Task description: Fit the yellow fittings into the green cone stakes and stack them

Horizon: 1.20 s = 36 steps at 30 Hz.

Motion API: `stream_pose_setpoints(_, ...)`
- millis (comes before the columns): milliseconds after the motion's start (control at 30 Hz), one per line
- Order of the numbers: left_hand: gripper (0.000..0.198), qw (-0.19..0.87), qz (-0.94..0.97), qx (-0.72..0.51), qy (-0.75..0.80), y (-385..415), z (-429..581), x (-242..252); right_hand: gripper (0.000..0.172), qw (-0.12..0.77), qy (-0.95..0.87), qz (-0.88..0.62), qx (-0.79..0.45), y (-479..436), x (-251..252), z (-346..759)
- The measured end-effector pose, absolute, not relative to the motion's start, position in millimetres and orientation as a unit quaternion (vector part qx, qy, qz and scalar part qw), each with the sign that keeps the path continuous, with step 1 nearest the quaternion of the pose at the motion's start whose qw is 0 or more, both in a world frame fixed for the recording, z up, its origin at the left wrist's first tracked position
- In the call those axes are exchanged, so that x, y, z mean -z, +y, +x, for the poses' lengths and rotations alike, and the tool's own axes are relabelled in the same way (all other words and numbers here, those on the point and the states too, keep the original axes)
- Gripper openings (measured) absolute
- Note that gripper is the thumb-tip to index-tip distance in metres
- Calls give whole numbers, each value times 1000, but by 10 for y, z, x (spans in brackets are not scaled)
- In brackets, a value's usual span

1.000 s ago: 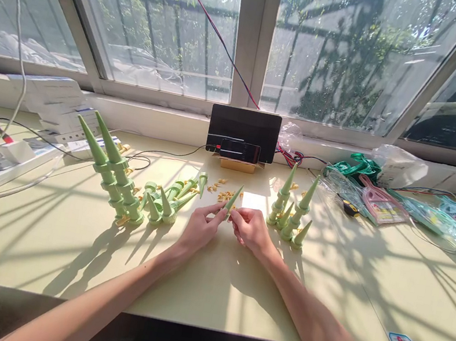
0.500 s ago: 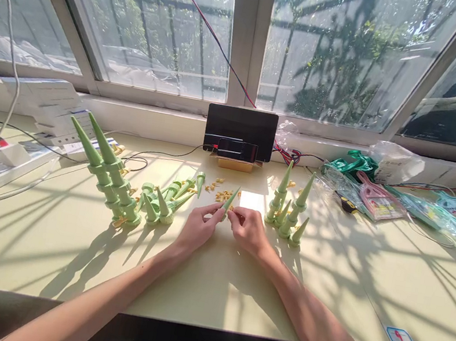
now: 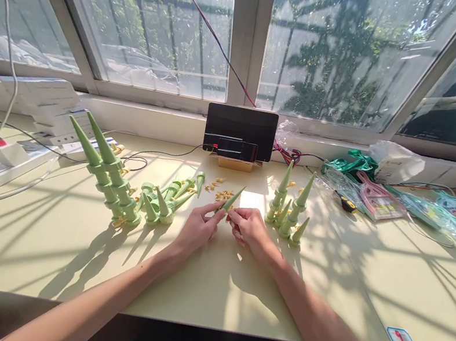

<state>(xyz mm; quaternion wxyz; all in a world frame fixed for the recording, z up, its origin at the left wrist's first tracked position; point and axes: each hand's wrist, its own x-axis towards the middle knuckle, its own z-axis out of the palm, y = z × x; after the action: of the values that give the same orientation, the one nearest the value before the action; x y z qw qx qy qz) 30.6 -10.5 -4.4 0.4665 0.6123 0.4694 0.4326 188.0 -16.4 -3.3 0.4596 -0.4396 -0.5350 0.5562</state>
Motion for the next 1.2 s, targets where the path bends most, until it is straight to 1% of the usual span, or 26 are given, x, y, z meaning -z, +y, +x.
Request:
stream_pose_setpoints(133,54,477,605,-431,470,-98,308,50,34,463,-523,-426,-574,-172,30,1877)
stream_pose_setpoints(533,54,453,614,-434,478,-92,304,32,35,464,-587,-442,-494,-170,19,1874)
stream_pose_setpoints(833,49,445,610,-434,491,-120,311,-21,34,465,-583,-471,-472,-201,-56,1828)
stream_pose_setpoints(1200,49,438,619,-428,492,-101,317,16,35,469,-584,-484,-452,-198,-26,1800)
